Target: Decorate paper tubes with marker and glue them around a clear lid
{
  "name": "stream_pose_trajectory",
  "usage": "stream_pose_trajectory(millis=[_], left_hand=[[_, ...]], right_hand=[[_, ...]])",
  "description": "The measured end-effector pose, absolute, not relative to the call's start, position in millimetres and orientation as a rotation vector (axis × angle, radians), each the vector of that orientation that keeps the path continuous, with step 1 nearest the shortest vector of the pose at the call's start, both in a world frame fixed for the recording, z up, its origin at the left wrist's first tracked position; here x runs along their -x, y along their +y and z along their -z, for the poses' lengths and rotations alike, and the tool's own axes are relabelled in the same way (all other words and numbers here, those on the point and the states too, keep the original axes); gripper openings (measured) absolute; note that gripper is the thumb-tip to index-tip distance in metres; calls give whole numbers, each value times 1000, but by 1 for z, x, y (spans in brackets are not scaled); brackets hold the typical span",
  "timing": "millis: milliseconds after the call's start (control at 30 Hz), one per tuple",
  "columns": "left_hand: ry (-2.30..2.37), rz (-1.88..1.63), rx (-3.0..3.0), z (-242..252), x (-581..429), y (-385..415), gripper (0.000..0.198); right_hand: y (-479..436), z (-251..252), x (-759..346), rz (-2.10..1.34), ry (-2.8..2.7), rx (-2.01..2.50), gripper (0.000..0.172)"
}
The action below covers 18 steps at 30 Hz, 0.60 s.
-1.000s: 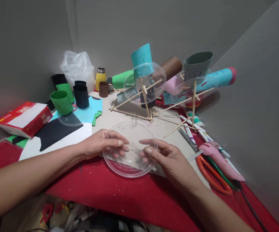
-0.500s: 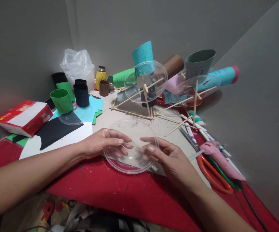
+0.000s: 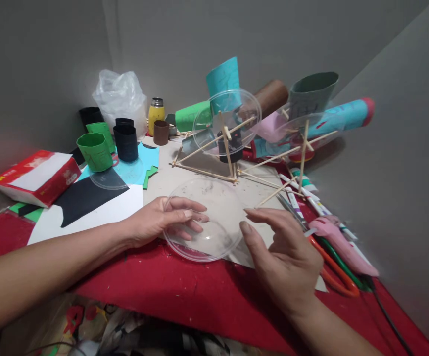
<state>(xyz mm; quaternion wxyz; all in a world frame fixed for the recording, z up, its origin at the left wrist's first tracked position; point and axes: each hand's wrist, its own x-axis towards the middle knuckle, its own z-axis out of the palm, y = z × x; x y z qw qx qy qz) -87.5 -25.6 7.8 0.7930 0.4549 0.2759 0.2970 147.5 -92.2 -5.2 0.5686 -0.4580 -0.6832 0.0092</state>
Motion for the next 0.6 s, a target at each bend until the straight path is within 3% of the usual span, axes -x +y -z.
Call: stream_pose_trajectory(millis=[100, 400, 600], left_hand=[[582, -643, -962, -7, 87, -27, 40], [543, -655, -884, -5, 86, -27, 45], [535, -700, -884, -8, 86, -26, 42]], right_hand=[[-93, 5, -147, 129, -1789, 1038, 36], [-93, 7, -140, 398, -2191, 1016, 32], [-100, 2, -142, -26, -1868, 979, 30]])
